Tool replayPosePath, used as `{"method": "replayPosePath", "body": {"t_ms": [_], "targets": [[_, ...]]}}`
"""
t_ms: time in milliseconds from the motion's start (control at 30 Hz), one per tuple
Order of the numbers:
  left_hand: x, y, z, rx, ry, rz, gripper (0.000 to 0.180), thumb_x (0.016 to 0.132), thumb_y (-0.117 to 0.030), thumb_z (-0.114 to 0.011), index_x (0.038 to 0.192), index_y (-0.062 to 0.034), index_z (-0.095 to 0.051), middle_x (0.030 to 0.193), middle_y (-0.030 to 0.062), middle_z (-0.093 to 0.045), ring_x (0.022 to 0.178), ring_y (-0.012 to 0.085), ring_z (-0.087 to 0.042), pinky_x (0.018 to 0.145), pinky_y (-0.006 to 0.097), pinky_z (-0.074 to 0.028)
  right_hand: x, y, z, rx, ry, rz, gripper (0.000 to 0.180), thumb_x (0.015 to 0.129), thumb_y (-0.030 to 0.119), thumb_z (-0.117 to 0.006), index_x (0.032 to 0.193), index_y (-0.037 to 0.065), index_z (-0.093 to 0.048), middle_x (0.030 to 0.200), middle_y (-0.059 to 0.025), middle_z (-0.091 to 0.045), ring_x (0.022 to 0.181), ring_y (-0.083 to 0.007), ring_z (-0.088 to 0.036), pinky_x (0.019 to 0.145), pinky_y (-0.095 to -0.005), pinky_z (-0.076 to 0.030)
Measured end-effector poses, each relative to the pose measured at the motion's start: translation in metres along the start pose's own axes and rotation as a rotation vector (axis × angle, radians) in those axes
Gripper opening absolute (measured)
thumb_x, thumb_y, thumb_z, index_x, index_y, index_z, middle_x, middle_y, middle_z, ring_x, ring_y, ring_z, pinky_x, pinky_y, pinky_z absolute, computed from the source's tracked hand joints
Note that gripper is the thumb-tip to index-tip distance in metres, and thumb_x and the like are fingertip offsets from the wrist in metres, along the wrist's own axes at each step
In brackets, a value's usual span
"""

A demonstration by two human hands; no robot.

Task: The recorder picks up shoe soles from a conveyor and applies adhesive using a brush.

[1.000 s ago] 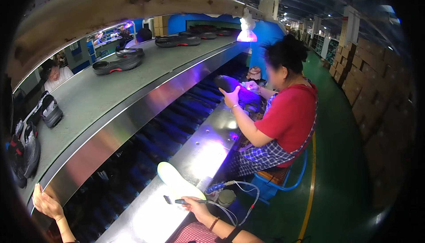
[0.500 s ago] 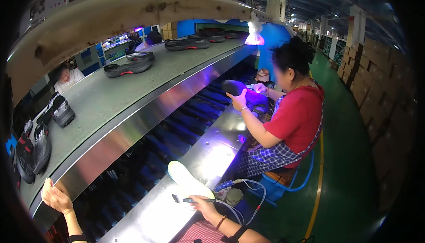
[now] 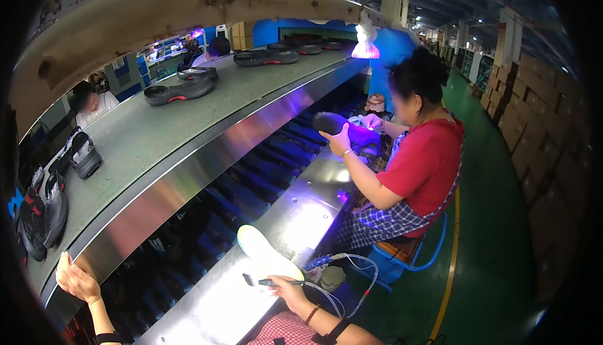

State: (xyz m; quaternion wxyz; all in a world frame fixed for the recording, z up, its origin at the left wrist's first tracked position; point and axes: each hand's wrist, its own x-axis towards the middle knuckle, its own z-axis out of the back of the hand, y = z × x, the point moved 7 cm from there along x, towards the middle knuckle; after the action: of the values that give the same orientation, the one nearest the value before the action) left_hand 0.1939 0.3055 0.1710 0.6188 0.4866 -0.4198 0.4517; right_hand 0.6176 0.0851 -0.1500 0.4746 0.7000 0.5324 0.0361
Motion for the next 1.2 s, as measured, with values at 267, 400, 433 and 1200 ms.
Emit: {"method": "replayPosePath", "body": {"t_ms": [267,400,433,1200], "targets": [[0.001,0.001,0.003,-0.039,-0.013,0.024,0.043,0.1,-0.03,-0.031,0.112,-0.0024,-0.062,0.113,0.0139,-0.063,0.107,0.0306,-0.054,0.096,0.041,-0.035,0.007,-0.003,0.014,0.078,-0.03,-0.006,0.025,0.092,0.012,-0.056,0.111,-0.004,-0.062,0.102,-0.0123,-0.067,0.081,-0.0182,-0.066,0.074,-0.031,-0.053],[0.011,-0.011,0.012,-0.08,-0.021,0.045,0.041,0.096,-0.031,-0.036,0.107,-0.0017,-0.063,0.108,0.0134,-0.065,0.099,0.0315,-0.057,0.093,0.042,-0.035,0.003,0.007,0.013,0.113,0.008,0.009,0.023,0.092,0.011,-0.055,0.108,-0.003,-0.062,0.101,-0.0128,-0.067,0.081,-0.0208,-0.066,0.073,-0.033,-0.053],[0.013,-0.015,0.015,-0.082,-0.032,0.034,0.04,0.095,-0.03,-0.037,0.106,-0.0024,-0.064,0.107,0.0129,-0.065,0.098,0.0311,-0.058,0.093,0.042,-0.035,0.001,0.01,0.014,0.105,-0.003,-0.003,0.022,0.091,0.013,-0.056,0.106,-0.002,-0.063,0.1,-0.0122,-0.067,0.08,-0.0207,-0.066,0.072,-0.0331,-0.053],[0.124,-0.099,0.034,-0.462,0.199,0.01,0.016,0.08,-0.02,-0.062,0.091,-0.0082,-0.063,0.091,0.0106,-0.062,0.089,0.0308,-0.058,0.084,0.045,-0.042,0.027,0.009,0.024,0.069,-0.086,0.003,0.027,0.085,0.022,-0.063,0.104,0.003,-0.06,0.092,-0.0074,-0.061,0.074,-0.0154,-0.056,0.067,-0.026,-0.045]]}}
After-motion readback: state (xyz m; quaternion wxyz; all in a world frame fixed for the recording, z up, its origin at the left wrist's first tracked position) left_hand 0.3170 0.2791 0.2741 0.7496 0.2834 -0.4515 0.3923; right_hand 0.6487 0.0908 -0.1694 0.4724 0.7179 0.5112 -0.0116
